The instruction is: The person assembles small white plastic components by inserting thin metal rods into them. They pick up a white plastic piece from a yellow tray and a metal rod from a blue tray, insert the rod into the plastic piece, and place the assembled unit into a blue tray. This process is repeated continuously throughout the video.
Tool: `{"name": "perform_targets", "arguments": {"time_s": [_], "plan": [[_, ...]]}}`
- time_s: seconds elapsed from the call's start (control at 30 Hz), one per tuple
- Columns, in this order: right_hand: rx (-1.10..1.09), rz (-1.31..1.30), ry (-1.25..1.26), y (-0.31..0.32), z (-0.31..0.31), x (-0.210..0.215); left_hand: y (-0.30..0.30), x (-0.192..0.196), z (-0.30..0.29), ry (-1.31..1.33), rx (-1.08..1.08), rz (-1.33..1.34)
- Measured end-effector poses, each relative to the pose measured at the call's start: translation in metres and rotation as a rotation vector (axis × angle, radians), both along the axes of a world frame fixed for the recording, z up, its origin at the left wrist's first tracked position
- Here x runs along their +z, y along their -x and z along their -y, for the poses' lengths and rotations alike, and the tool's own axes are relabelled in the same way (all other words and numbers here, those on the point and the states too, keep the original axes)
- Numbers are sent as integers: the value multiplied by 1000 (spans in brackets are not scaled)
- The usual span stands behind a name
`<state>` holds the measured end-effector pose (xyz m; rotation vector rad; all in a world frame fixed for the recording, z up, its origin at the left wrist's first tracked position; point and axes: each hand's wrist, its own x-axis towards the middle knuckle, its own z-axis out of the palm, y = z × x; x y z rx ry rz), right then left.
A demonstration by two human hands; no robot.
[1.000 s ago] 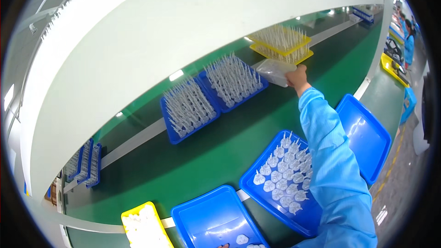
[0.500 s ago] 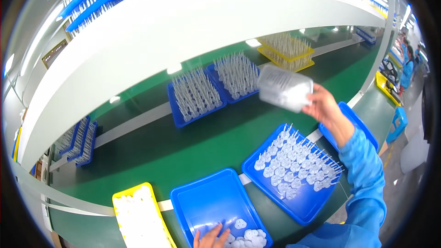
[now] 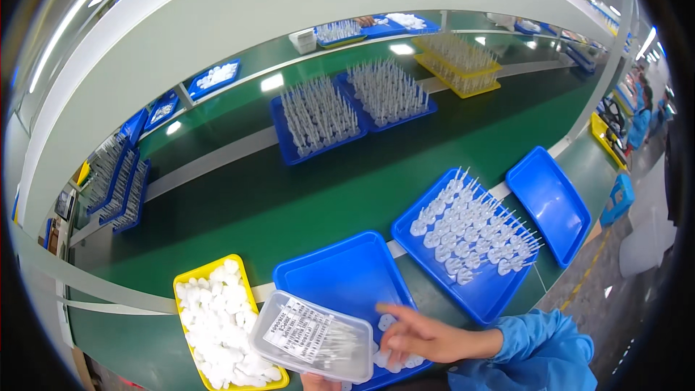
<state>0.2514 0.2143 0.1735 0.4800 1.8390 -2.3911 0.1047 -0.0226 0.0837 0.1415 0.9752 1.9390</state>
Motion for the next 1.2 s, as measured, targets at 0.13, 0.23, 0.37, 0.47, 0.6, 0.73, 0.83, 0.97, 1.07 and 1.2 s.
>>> {"name": "perform_targets", "arguments": {"time_s": [0.13,0.23,0.37,0.47,0.6,0.73,0.83,0.97,1.07,1.2], "plan": [[-59,-489,-1027,15,10,6,-1,-9,19,6,-48,95],[-119,-734,-1115,55,44,6,-11,-2,12,118,-141,55],[-146,-644,-1002,56,67,-22,-20,5,11,132,-132,-221],[-200,-600,-937,57,73,-20,-25,-9,17,163,-81,-430],[-227,-645,-1049,62,72,-17,-27,-10,13,155,-98,-406],[-284,-676,-1118,65,69,-9,-27,-12,10,164,-112,-394],[-308,-684,-1152,67,67,-6,-27,-12,8,168,-119,-396],[-303,-689,-1145,67,66,-4,-28,-12,8,172,-137,-403],[-307,-690,-1143,66,66,-4,-27,-13,6,173,-138,-405],[-306,-691,-1152,64,65,-4,-26,-16,5,181,-140,-394]]}}
